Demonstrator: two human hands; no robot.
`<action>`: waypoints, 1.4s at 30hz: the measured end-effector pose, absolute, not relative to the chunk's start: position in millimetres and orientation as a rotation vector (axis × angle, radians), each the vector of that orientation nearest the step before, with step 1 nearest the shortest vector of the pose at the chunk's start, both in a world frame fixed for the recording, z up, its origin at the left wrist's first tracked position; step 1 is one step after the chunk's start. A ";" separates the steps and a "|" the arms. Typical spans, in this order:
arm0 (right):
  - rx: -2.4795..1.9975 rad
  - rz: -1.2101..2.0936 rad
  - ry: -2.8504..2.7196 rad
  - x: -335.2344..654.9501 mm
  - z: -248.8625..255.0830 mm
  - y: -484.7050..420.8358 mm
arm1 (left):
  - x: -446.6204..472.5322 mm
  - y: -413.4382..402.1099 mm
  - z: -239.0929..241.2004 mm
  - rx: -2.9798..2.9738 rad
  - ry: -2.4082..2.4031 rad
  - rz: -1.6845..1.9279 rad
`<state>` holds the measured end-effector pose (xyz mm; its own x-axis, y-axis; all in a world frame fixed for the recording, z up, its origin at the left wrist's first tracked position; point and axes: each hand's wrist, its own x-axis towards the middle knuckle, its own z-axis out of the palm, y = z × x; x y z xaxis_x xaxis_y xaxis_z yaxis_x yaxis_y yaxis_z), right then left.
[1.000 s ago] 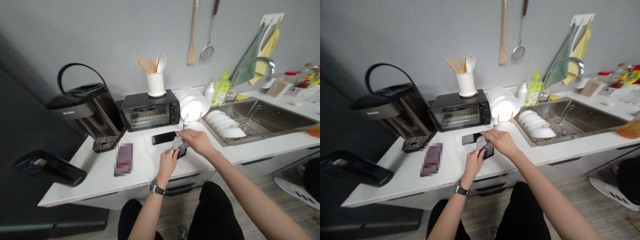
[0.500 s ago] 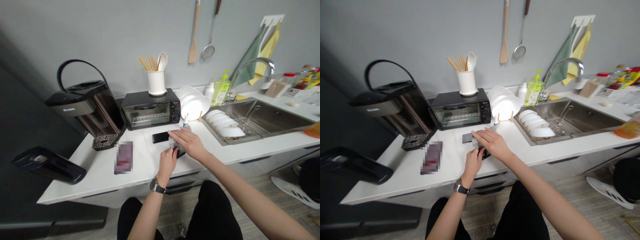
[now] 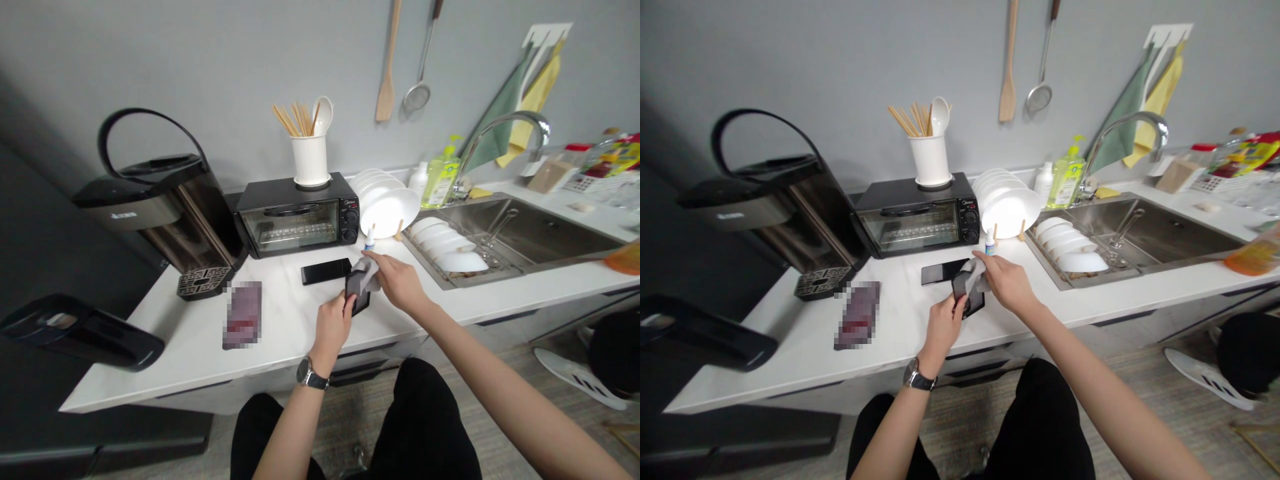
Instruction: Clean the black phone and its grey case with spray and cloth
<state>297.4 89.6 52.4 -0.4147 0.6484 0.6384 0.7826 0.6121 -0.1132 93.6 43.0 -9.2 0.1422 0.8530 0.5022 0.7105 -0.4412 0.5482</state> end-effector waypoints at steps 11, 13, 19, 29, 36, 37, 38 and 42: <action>-0.553 -0.363 -2.437 248.0 74.8 75.4 | 91.8 50.2 -21.0 2.369 1.711 0.966; -0.654 -0.376 -2.413 259.0 74.3 81.5 | 91.6 49.8 -20.8 2.367 1.683 1.001; -1.008 -0.279 -2.181 272.6 72.1 84.0 | 92.3 47.7 -14.9 2.303 1.542 1.099; -0.649 -0.342 -2.321 245.9 79.7 74.5 | 91.2 48.9 -16.5 2.313 1.615 1.052; -0.939 -0.303 -2.175 252.7 74.5 77.7 | 91.5 47.2 -16.6 2.340 1.543 1.100; -1.058 -0.241 -2.094 253.3 73.7 76.1 | 91.3 47.0 -16.2 2.338 1.541 1.100; -1.155 -0.189 -2.028 253.2 73.2 74.1 | 91.0 46.9 -15.9 2.333 1.547 1.091; -1.196 -0.155 -2.005 243.6 73.3 65.6 | 90.5 47.2 -16.9 2.306 1.583 1.052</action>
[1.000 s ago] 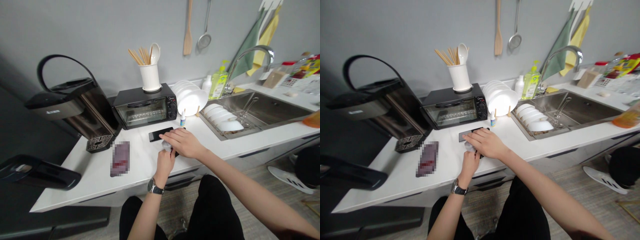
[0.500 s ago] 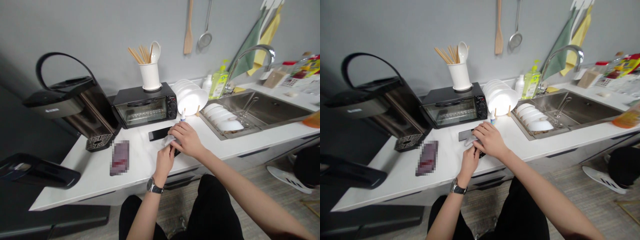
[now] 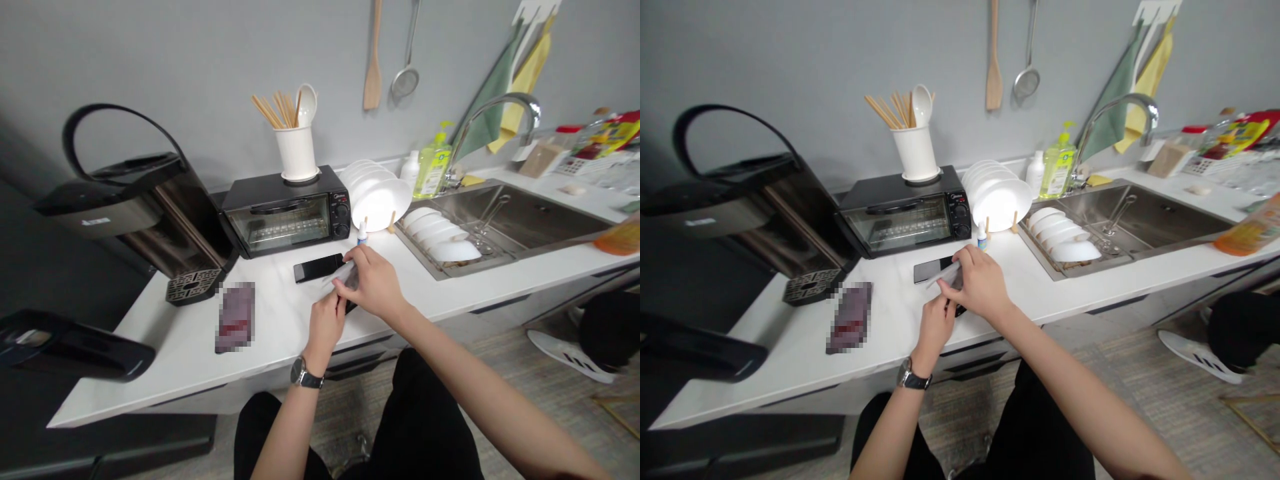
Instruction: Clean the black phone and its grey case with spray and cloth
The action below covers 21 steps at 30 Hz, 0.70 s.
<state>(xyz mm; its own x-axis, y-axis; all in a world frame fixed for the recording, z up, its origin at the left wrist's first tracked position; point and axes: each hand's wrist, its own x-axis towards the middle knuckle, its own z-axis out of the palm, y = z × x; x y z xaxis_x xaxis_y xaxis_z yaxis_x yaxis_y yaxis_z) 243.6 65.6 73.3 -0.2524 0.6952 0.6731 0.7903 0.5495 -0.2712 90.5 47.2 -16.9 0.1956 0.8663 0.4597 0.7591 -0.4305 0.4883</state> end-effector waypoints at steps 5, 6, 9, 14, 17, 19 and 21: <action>-0.918 -0.247 -2.171 227.9 76.6 65.8 | 90.2 47.5 -20.3 2.325 1.632 1.036; -0.847 -0.251 -2.223 227.9 78.3 67.3 | 90.2 47.4 -20.6 2.326 1.648 1.030; -0.634 -0.230 -2.386 235.7 85.2 72.0 | 90.6 47.2 -19.9 2.324 1.667 1.034; -0.977 -0.033 -2.260 257.2 88.6 74.9 | 91.5 47.6 -16.6 2.336 1.609 1.069; -1.259 0.070 -2.083 261.5 83.2 72.0 | 91.1 47.7 -16.1 2.347 1.584 1.084; -1.268 0.032 -2.073 257.6 80.8 67.9 | 90.6 47.7 -17.1 2.340 1.588 1.073; -1.196 -0.053 -2.096 248.6 80.8 63.4 | 90.0 48.0 -19.1 2.337 1.607 1.049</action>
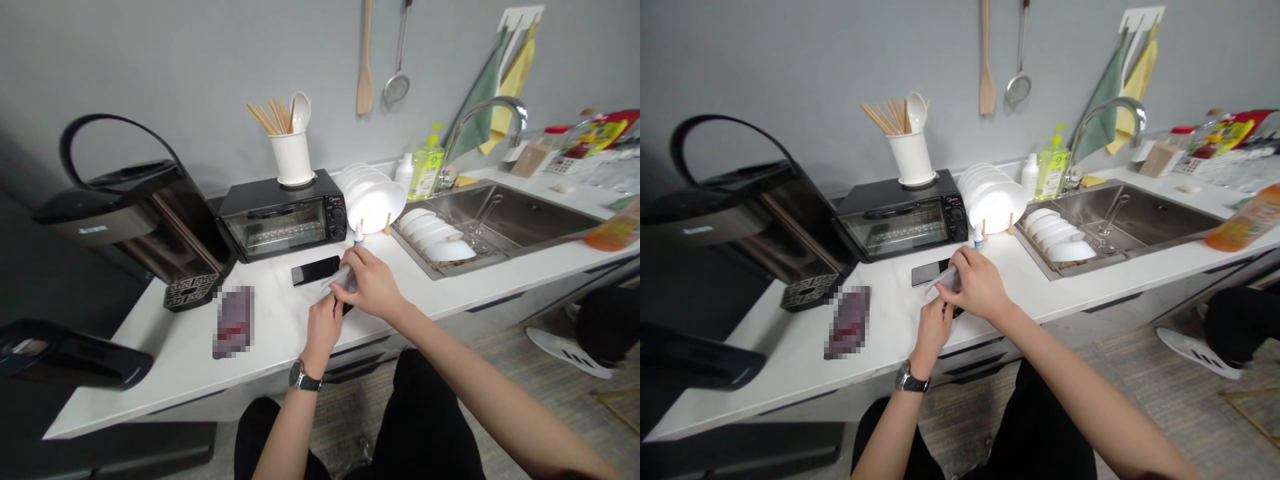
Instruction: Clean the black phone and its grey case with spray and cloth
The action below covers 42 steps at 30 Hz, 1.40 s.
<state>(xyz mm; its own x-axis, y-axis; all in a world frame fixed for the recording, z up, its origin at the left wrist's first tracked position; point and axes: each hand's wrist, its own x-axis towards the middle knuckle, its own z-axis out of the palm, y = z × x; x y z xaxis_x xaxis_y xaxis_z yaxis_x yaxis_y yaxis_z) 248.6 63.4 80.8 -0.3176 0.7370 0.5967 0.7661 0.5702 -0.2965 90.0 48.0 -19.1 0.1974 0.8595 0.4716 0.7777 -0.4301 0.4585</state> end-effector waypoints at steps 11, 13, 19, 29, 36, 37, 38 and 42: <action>-0.716 -0.273 -2.428 237.7 88.1 71.6 | 89.7 48.7 -21.1 2.390 1.680 0.967; -0.891 -0.218 -2.344 246.0 89.6 72.0 | 91.0 48.3 -17.9 2.377 1.638 1.012; -1.312 -0.066 -2.013 246.9 82.9 67.8 | 93.0 48.6 -13.3 2.333 1.611 1.041; -0.750 -0.342 -2.414 216.1 87.0 73.5 | 88.8 49.8 -23.1 2.348 1.735 0.922; -1.143 -0.071 -2.220 242.7 96.4 80.0 | 92.8 50.7 -16.8 2.312 1.649 1.035; -1.223 -0.044 -2.168 244.7 95.5 80.0 | 93.1 50.8 -16.1 2.305 1.646 1.043; -1.281 -0.037 -2.129 245.6 94.0 79.6 | 93.1 50.9 -15.8 2.303 1.644 1.045; -1.224 -0.164 -2.132 239.1 87.5 75.0 | 91.8 50.5 -18.1 2.338 1.639 1.026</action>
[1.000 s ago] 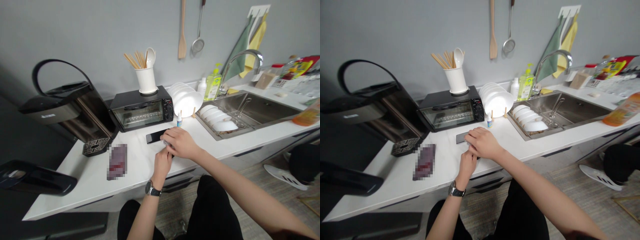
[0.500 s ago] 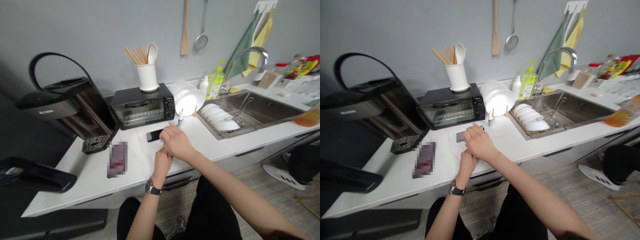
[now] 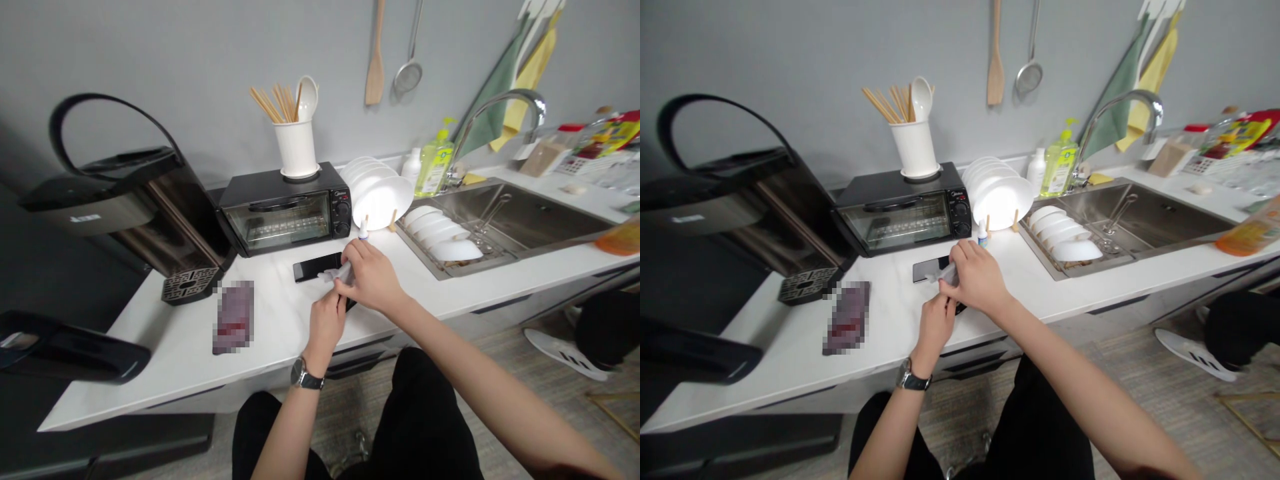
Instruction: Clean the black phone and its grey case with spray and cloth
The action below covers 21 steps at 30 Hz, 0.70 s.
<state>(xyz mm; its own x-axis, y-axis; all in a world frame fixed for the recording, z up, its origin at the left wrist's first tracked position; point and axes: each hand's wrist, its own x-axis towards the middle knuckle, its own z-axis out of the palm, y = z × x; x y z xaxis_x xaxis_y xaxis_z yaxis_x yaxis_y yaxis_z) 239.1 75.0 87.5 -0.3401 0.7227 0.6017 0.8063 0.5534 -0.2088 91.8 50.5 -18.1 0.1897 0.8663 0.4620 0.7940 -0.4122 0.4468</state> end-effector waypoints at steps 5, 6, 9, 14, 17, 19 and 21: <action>-0.897 -0.257 -2.367 222.1 92.0 72.5 | 90.1 49.3 -21.8 2.376 1.723 0.899; -0.827 -0.262 -2.446 220.4 95.0 74.0 | 89.8 49.3 -22.2 2.382 1.734 0.884; -0.700 -0.204 -2.613 223.0 104.7 81.5 | 90.0 49.6 -22.0 2.379 1.749 0.910; -1.130 -0.113 -2.421 244.7 110.8 90.3 | 92.7 51.6 -15.6 2.302 1.709 1.014; -1.327 -0.138 -2.309 251.9 106.6 87.0 | 93.5 51.9 -12.3 2.288 1.688 1.018; -1.239 -0.186 -2.312 249.4 102.3 82.0 | 92.8 51.5 -13.0 2.294 1.677 1.010; -1.060 -0.242 -2.351 241.6 98.3 76.7 | 91.6 50.9 -16.1 2.317 1.685 0.983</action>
<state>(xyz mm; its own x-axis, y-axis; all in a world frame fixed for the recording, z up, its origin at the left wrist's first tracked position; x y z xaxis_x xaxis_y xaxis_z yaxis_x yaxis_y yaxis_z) 241.6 76.7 98.3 -0.5419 0.6386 0.5463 0.7365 0.6740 -0.0572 91.6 50.9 -16.1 0.1728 0.8848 0.4327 0.8121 -0.3766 0.4457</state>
